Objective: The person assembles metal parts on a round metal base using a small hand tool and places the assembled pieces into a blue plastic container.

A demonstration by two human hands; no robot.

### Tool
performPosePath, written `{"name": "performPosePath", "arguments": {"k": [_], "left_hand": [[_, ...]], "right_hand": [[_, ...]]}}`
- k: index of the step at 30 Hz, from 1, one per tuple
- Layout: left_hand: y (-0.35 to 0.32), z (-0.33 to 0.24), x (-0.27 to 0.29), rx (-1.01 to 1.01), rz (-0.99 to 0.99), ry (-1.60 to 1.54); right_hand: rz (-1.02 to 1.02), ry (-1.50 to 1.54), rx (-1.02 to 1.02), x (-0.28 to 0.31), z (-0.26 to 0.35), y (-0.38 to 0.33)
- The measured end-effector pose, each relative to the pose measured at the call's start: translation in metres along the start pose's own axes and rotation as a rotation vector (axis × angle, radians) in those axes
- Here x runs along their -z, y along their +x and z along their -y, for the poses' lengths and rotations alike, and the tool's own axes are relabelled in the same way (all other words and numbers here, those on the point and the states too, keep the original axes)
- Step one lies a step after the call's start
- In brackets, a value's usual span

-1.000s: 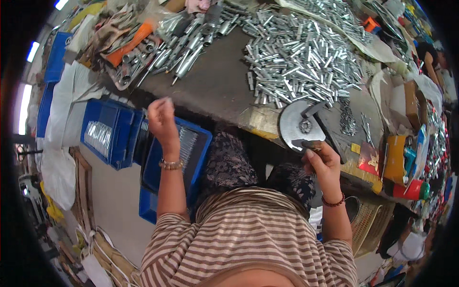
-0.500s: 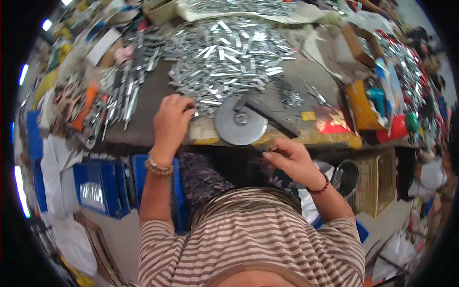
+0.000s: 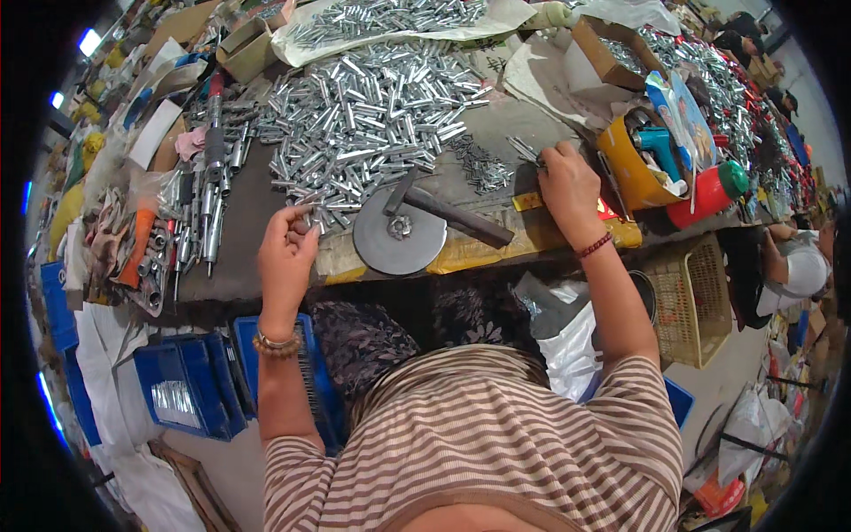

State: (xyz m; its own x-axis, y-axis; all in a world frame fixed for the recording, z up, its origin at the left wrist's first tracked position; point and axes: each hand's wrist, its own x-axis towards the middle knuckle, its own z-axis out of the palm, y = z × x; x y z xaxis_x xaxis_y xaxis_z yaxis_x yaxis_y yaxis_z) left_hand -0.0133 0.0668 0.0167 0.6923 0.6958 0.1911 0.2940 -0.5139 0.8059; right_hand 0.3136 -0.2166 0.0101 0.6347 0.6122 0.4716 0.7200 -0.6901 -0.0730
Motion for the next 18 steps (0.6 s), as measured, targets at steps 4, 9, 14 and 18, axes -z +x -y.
{"name": "performPosePath", "arguments": {"k": [4, 9, 14, 18], "left_hand": [[-0.016, -0.01, -0.007, 0.177, 0.012, -0.654], [-0.033, -0.028, -0.032, 0.279, 0.156, -0.614], [-0.036, -0.034, -0.048, -0.045, 0.099, -0.113], [-0.031, -0.035, -0.04, -0.286, 0.061, 0.138]], "right_hand": [[0.044, -0.062, 0.034, -0.006, -0.008, -0.002], [0.074, 0.249, 0.107, 0.023, 0.028, -0.01], [0.19, 0.612, 0.391, 0.048, 0.105, -0.035], [0.198, 0.591, 0.484, 0.039, 0.126, -0.04]]}}
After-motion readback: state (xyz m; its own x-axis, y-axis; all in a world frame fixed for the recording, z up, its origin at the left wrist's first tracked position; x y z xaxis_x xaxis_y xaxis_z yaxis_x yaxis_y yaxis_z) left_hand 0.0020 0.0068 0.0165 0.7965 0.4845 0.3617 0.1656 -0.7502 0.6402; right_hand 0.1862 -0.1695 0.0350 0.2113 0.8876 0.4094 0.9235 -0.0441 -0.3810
